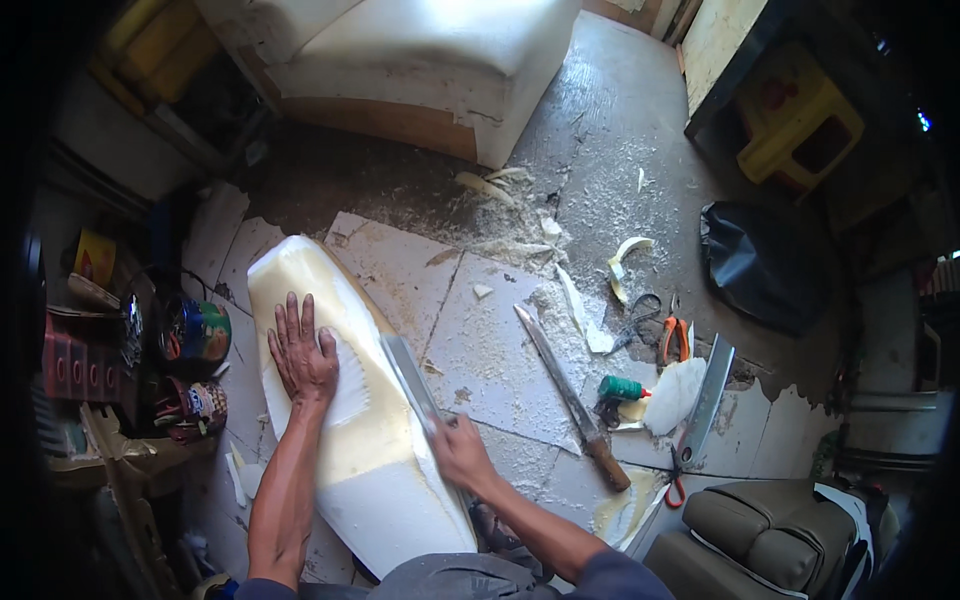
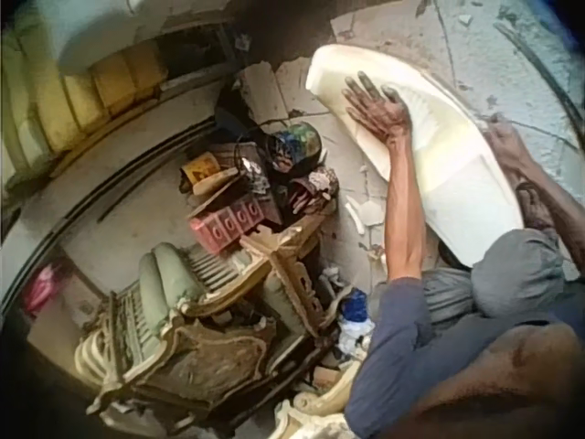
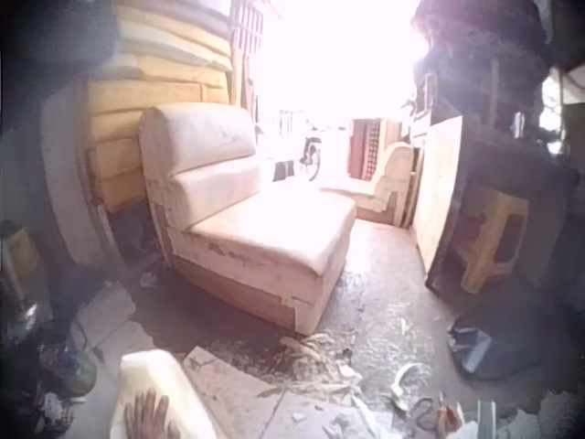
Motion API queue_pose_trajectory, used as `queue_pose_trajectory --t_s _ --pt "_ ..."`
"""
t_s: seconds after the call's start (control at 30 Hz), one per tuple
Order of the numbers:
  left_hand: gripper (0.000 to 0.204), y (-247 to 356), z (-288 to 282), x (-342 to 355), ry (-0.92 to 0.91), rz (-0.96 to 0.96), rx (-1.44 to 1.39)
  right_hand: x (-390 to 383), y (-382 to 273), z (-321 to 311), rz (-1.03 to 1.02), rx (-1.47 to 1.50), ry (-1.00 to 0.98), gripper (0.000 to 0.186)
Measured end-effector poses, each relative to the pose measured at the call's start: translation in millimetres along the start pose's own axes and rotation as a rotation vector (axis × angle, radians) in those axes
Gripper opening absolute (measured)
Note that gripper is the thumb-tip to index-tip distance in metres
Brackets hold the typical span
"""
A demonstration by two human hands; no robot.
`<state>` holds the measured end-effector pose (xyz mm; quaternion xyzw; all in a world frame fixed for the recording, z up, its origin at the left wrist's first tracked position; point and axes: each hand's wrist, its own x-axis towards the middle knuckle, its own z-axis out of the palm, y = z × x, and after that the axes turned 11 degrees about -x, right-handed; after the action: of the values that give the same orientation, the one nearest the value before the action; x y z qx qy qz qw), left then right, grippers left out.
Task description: The person shapes a foam seat by hand using a large metal blade and a rasp, shaving down the edges and smoothing the surface.
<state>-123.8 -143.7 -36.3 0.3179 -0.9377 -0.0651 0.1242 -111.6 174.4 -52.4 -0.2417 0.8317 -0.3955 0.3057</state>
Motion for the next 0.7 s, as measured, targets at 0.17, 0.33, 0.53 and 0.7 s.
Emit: queue_pose_trajectory --t_s 0.17,0.33,0.53,0.7 --pt "0.063 -2.0 -0.5 -2.4 -0.012 0.000 -0.010 -45.2 19.2 2.2 -0.129 -0.154 -0.010 0.042" --pt "0.063 -1.1 -2.2 0.5 -0.057 -0.027 0.032 -23.7 12.3 5.3 -0.045 0.017 -0.001 0.039" --pt "0.063 -2.9 -2.8 -0.5 0.018 0.023 -0.004 -35.2 21.4 8.4 -0.107 -0.166 -0.004 0.040" --pt "0.062 -5.4 0.4 1.2 0.022 0.012 0.031 -30.3 10.9 6.3 -0.015 -0.091 -0.045 0.041"
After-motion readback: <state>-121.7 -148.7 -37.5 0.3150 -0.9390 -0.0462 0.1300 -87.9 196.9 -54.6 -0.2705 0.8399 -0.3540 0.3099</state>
